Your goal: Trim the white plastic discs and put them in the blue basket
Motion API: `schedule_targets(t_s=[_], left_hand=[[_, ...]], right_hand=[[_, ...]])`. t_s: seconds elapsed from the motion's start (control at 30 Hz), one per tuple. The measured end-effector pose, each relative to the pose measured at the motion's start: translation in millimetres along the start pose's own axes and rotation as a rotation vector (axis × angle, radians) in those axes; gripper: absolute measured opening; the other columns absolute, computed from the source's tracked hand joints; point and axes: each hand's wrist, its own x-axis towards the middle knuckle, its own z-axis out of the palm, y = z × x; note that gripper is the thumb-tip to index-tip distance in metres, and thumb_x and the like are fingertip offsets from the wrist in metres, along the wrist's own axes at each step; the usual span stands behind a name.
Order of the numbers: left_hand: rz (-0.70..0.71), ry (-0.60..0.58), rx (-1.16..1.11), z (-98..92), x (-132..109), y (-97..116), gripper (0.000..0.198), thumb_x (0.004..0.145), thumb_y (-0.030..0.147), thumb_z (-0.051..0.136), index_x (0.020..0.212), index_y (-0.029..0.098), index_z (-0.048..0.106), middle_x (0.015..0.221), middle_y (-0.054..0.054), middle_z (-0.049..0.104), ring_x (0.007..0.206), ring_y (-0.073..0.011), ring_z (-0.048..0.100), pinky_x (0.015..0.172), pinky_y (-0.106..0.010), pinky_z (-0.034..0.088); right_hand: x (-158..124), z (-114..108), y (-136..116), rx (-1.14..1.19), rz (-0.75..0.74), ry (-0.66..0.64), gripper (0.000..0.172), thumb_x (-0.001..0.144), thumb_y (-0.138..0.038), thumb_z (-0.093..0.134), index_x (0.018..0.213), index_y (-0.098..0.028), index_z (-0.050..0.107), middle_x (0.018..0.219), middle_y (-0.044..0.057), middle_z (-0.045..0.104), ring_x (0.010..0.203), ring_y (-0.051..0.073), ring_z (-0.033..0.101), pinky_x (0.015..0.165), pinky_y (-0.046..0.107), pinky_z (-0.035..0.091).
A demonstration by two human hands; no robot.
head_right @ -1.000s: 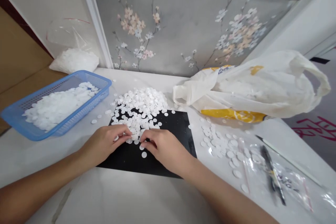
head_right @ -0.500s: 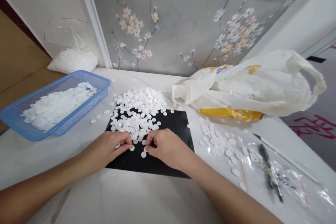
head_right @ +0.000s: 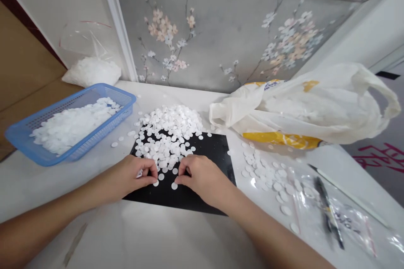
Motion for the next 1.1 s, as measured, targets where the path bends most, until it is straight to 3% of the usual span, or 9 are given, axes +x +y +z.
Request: schedule_targets(t_s=[0.2, 0.27, 0.43, 0.5, 0.67, 0.83, 0.97, 1.1], left_hand=[[0.04, 0.144, -0.083, -3.1, 3, 1, 0.028, 0.089, 0.038, 0.042, 0.08, 0.021, 0.062, 0.058, 0.005, 0.05, 0.051, -0.011, 0.04, 0.051, -0.022, 0.027], [0.068, 0.156, -0.098, -2.4, 5, 1, 0.029, 0.089, 0.038, 0.041, 0.082, 0.021, 0.064, 0.063, 0.004, 0.056, 0.056, -0.0117, 0.045, 0.054, -0.022, 0.031], [0.064, 0.088, 0.055, 5.3, 5, 2, 0.018, 0.084, 0.037, 0.052, 0.079, 0.023, 0.063, 0.058, 0.005, 0.054, 0.056, -0.0129, 0.048, 0.055, -0.023, 0.029], [0.052, 0.075, 0.124, 8.2, 4, 2, 0.013, 0.08, 0.036, 0.057, 0.08, 0.024, 0.062, 0.057, 0.005, 0.053, 0.056, -0.0136, 0.048, 0.054, -0.024, 0.027], [0.044, 0.05, 0.156, 10.4, 2, 2, 0.01, 0.075, 0.032, 0.062, 0.074, 0.023, 0.058, 0.058, 0.005, 0.051, 0.056, -0.0136, 0.047, 0.053, -0.024, 0.025], [0.035, 0.024, -0.125, 5.0, 0, 1, 0.015, 0.081, 0.03, 0.051, 0.071, 0.021, 0.047, 0.059, 0.005, 0.051, 0.049, -0.0104, 0.039, 0.047, -0.024, 0.023], [0.02, -0.026, -0.4, 2.1, 0, 2, 0.008, 0.083, 0.021, 0.042, 0.076, 0.022, 0.039, 0.07, 0.004, 0.061, 0.053, -0.0099, 0.042, 0.049, -0.022, 0.028], [0.048, 0.082, -0.128, 8.8, 2, 3, 0.007, 0.086, 0.023, 0.042, 0.082, 0.023, 0.047, 0.066, 0.005, 0.054, 0.06, -0.0126, 0.047, 0.055, -0.023, 0.029]], right_hand=[[-5, -6, 0, 0.164, -0.03, -0.043, 0.003, 0.078, -0.018, 0.052, 0.077, -0.021, 0.054, 0.062, -0.006, 0.051, 0.054, 0.01, 0.043, 0.05, 0.021, 0.033], [-6, -8, -1, 0.171, -0.056, -0.085, 0.012, 0.08, -0.016, 0.047, 0.083, -0.022, 0.057, 0.062, -0.005, 0.052, 0.054, 0.01, 0.043, 0.051, 0.022, 0.034], [-3, -2, -7, 0.076, -0.043, -0.096, 0.005, 0.076, -0.016, 0.062, 0.075, -0.021, 0.063, 0.071, -0.002, 0.059, 0.062, 0.012, 0.05, 0.056, 0.023, 0.035], [-3, 2, -8, 0.025, -0.047, -0.105, 0.01, 0.072, -0.012, 0.067, 0.07, -0.02, 0.061, 0.072, -0.002, 0.059, 0.063, 0.012, 0.051, 0.058, 0.023, 0.036], [-5, 3, -6, -0.015, -0.088, -0.085, 0.014, 0.078, -0.015, 0.063, 0.068, -0.019, 0.055, 0.074, -0.001, 0.058, 0.062, 0.012, 0.05, 0.056, 0.024, 0.035], [-4, -5, 1, 0.154, -0.01, 0.004, 0.005, 0.083, -0.02, 0.048, 0.079, -0.021, 0.051, 0.066, -0.004, 0.058, 0.054, 0.011, 0.048, 0.052, 0.023, 0.035], [0, -3, 0, 0.154, -0.01, 0.034, 0.013, 0.08, -0.014, 0.047, 0.08, -0.022, 0.057, 0.068, -0.004, 0.058, 0.054, 0.011, 0.047, 0.051, 0.022, 0.035], [2, 5, -2, 0.017, -0.098, 0.098, 0.005, 0.079, -0.016, 0.061, 0.076, -0.02, 0.061, 0.075, -0.001, 0.059, 0.061, 0.012, 0.051, 0.058, 0.024, 0.039]])
